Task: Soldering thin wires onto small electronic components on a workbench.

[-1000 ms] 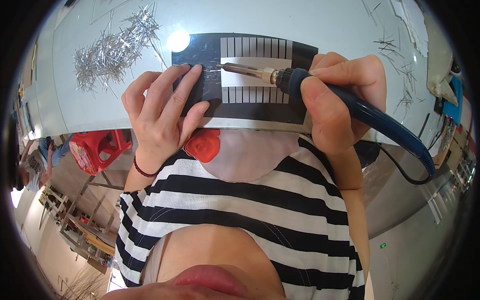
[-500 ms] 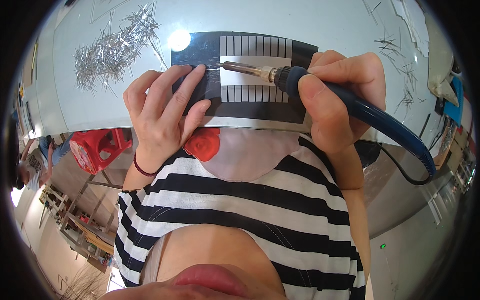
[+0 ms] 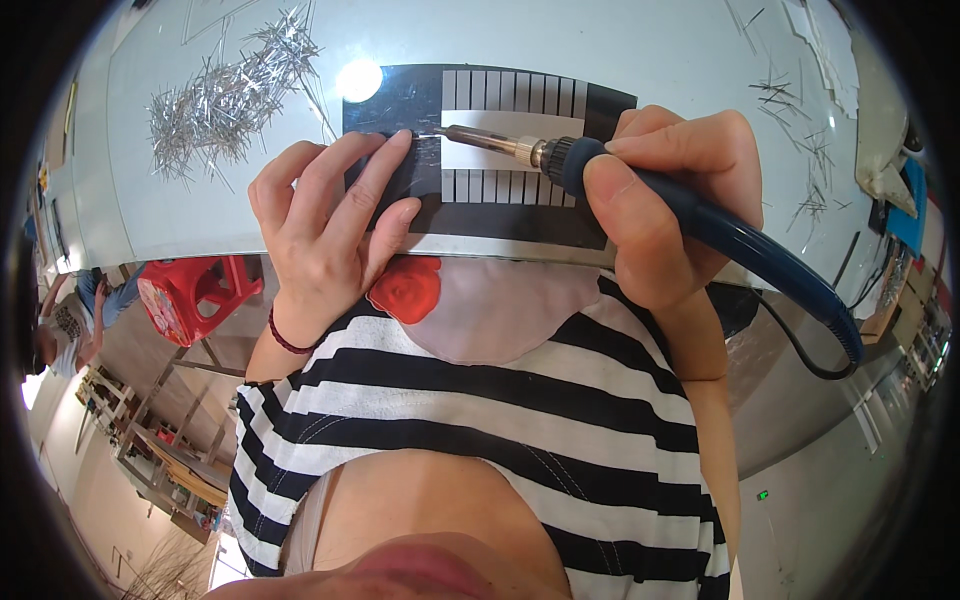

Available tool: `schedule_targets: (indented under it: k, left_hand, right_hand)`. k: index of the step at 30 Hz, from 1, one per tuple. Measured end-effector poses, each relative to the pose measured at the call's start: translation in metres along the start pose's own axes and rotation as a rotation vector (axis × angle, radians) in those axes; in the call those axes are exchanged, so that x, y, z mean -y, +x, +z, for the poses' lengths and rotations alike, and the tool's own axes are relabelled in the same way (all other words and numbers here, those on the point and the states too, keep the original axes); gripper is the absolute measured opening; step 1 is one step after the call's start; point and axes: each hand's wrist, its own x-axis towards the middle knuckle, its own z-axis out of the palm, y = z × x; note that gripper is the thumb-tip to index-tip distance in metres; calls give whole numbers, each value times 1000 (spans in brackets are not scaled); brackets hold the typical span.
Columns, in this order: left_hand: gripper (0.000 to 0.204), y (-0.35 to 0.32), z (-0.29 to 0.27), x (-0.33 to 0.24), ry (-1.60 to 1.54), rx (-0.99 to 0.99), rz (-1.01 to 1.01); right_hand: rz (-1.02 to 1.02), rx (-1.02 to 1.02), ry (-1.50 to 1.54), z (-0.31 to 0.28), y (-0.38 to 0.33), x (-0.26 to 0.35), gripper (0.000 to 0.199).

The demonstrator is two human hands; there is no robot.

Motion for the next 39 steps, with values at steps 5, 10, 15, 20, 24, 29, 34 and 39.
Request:
schedule_targets:
  k: [5, 10, 15, 20, 24, 29, 34, 39]
  left_hand:
    - [40, -4, 0, 1, 6, 2, -14]
    - [40, -5, 0, 1, 1, 4, -25]
    - [40, -4, 0, 0, -4, -6, -30]
    - [40, -4, 1, 1, 5, -28, -39]
    - [40, -4, 1, 2, 14, -33, -44]
    - [39, -3, 1, 0, -5, -27, -43]
    - [39, -2, 1, -1, -17, -25, -34]
    - [39, -3, 2, 1, -4, -37, -33]
  right_hand:
    - [-4, -3, -11, 1, -1, -2, 16]
    - [43, -9, -100, 5, -2, 4, 14]
    - [65, 1, -100, 4, -1, 7, 14]
    - [35, 4, -64, 2, -1, 2, 14]
    - [0, 7, -28, 2, 0, 0, 15]
    - [3, 19, -22, 1, 0, 1, 15]
    - [-10, 18, -29, 1, 0, 1, 15]
    - [-19, 16, -19, 2, 0, -1, 16]
